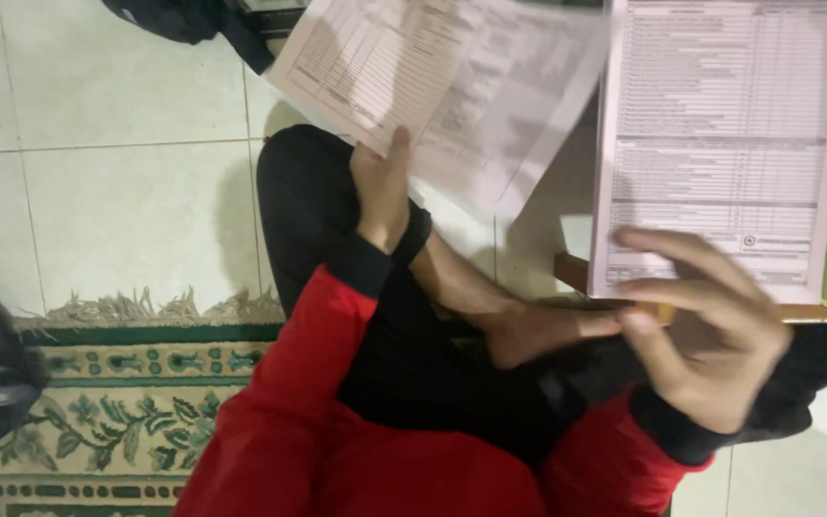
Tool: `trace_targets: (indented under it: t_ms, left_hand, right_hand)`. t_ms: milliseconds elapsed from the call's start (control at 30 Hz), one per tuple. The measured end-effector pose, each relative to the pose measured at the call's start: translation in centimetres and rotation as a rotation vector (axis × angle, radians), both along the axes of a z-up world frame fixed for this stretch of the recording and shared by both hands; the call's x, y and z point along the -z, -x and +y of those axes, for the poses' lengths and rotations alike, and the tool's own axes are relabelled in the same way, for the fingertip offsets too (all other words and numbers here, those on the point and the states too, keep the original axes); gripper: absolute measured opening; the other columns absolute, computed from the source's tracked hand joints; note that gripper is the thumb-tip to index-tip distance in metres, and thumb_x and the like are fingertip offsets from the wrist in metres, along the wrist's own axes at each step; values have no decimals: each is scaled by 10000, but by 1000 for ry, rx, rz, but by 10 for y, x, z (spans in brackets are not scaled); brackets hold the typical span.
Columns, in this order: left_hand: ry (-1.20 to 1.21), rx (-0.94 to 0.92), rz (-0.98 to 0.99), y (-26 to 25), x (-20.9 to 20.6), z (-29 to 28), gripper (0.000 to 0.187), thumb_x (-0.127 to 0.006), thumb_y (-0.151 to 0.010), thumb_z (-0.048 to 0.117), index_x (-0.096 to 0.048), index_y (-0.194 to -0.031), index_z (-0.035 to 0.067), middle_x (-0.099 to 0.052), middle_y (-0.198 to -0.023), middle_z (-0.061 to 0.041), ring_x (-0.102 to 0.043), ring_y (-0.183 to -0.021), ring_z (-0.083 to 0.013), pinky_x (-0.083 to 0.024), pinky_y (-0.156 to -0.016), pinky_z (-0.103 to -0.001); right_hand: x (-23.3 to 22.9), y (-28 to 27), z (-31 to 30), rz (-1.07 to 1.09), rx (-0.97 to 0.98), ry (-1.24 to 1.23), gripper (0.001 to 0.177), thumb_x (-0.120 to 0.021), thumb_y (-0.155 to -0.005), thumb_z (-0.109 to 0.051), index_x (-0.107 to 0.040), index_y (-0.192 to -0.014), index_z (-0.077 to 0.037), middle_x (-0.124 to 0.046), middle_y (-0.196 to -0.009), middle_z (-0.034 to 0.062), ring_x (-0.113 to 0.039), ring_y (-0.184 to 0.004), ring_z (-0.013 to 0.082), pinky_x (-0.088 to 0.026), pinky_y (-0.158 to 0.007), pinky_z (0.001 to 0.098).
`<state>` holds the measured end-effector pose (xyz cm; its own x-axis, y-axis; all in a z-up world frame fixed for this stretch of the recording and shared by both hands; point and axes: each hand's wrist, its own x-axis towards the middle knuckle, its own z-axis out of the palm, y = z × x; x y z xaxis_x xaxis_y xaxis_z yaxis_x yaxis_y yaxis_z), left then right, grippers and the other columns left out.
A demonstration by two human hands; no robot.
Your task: Sorting and organizing various paper documents into stacks
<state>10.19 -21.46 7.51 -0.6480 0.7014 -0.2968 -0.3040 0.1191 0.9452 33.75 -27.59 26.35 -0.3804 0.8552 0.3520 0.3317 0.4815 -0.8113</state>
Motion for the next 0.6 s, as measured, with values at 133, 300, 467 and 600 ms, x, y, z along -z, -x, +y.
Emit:
trace_targets:
  t_ms: [133,300,467,600]
  left_hand:
    - [-233,-162,-140,-11,60,36,484,-688,-723,134,-494,-1125,-53,-592,-1118,-216,-605,-984,-281,-497,-883,-345]
    - [-235,-185,-72,-35,46,61,439,-625,-780,11,-449,-1180,-29,-544,-1132,-207,-526,-1045,-265,-444,-890,-379]
    - [-186,-219,90,-34,76,93,555,-628,-813,27,-361,-1300,27,-447,-1271,-194,-417,-1219,-236,-359,-1020,-426]
    - [-206,-283,-28,-25,80,110,585,-544,-796,15,-299,-1328,-12,-439,-1303,-202,-465,-1180,-276,-392,-1007,-335]
  right_hand:
    - [7,40,3,-84,-73,167,98,-574,-817,-162,-650,-788,-106,-632,-1045,137,-637,-870,182,-377,-378,163]
    - [44,82,11,83,-193,253,99,-577,-799,-41,-651,-864,-25,-646,-981,190,-647,-940,326,-505,-802,389]
    - [99,112,23,233,-110,343,191,-568,-826,37,-615,-1008,7,-628,-1017,187,-593,-1013,312,-495,-788,399]
    - [156,125,41,310,102,605,332,-542,-882,-97,-485,-1207,-56,-539,-1229,110,-557,-1074,188,-473,-880,273]
